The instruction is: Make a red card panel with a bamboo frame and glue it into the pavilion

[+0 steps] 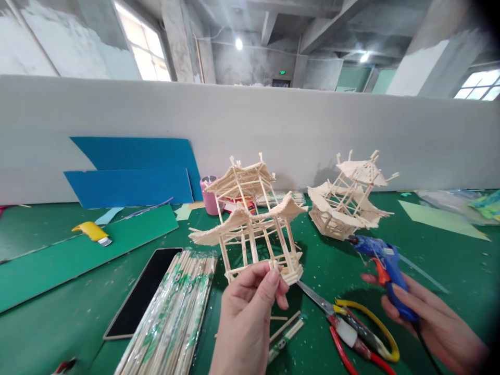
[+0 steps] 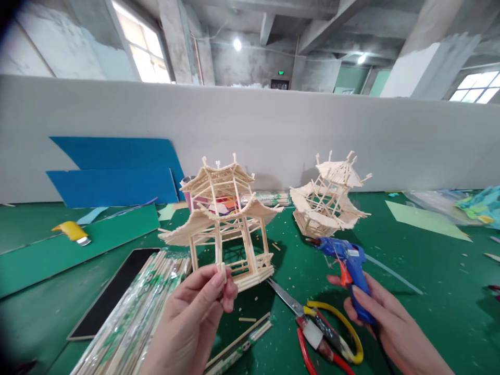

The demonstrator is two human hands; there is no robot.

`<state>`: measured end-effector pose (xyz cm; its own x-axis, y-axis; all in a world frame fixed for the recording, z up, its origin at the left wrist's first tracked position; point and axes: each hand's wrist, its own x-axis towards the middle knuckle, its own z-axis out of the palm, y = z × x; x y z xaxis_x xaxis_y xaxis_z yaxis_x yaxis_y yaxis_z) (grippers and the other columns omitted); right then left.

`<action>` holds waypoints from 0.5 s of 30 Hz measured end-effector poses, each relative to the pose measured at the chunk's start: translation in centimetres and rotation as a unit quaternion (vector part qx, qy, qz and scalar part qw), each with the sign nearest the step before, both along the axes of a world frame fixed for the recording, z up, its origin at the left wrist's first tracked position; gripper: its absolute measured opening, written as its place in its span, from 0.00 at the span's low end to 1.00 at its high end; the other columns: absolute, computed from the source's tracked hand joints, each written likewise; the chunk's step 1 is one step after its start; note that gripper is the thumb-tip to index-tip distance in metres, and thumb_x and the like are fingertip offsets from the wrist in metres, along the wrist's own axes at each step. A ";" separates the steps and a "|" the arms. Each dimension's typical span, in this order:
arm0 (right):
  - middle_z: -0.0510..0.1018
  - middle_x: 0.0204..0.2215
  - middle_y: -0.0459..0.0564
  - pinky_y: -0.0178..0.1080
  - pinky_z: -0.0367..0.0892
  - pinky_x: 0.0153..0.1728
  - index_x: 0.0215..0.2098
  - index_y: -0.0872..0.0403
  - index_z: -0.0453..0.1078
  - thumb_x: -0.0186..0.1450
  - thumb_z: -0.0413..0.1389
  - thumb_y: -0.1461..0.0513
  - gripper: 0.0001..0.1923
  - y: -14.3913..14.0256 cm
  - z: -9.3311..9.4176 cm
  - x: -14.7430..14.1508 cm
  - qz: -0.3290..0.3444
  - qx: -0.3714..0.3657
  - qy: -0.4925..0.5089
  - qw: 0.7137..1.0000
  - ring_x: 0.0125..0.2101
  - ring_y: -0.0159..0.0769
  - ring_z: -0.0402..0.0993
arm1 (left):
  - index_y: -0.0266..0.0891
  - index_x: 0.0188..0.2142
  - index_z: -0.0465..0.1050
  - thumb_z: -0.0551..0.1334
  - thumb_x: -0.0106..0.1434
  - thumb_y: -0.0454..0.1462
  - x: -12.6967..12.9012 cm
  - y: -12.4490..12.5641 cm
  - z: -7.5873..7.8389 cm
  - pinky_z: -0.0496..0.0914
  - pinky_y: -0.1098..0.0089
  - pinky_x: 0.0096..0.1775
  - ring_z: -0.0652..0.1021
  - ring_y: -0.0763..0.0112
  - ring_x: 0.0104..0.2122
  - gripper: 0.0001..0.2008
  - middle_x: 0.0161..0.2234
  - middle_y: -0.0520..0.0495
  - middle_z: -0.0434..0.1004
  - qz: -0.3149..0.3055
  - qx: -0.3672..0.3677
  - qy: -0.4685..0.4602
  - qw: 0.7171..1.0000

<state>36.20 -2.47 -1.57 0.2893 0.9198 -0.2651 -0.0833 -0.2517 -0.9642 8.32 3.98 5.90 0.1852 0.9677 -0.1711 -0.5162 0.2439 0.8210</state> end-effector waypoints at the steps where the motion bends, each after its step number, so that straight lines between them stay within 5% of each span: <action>1: 0.69 0.19 0.45 0.31 0.63 0.18 0.46 0.52 0.67 0.59 0.53 0.53 0.19 0.4 0.8 -0.7 0.009 0.025 -0.007 1.000 0.20 0.32 0.63 | 0.34 0.27 0.73 0.64 0.53 0.35 -0.1 0.0 0.0 0.62 0.79 0.26 0.67 0.80 0.21 0.05 0.21 0.51 0.70 -0.002 -0.001 0.000 1.000; 8: 0.72 0.22 0.48 0.35 0.66 0.23 0.45 0.50 0.68 0.59 0.54 0.55 0.17 2.7 3.9 -4.8 0.050 0.115 0.024 0.992 0.23 0.34 0.66 | 0.35 0.28 0.73 0.64 0.53 0.36 -0.3 0.2 0.0 0.63 0.78 0.27 0.68 0.79 0.22 0.05 0.21 0.51 0.71 -0.001 -0.001 0.004 1.000; 15: 0.71 0.25 0.44 0.31 0.67 0.25 0.43 0.47 0.63 0.61 0.54 0.58 0.12 4.0 3.8 -7.0 0.102 0.166 -0.023 0.981 0.24 0.30 0.67 | 0.35 0.27 0.73 0.64 0.53 0.36 -0.4 0.3 0.0 0.63 0.79 0.27 0.68 0.79 0.22 0.05 0.21 0.51 0.71 0.014 0.008 0.024 1.000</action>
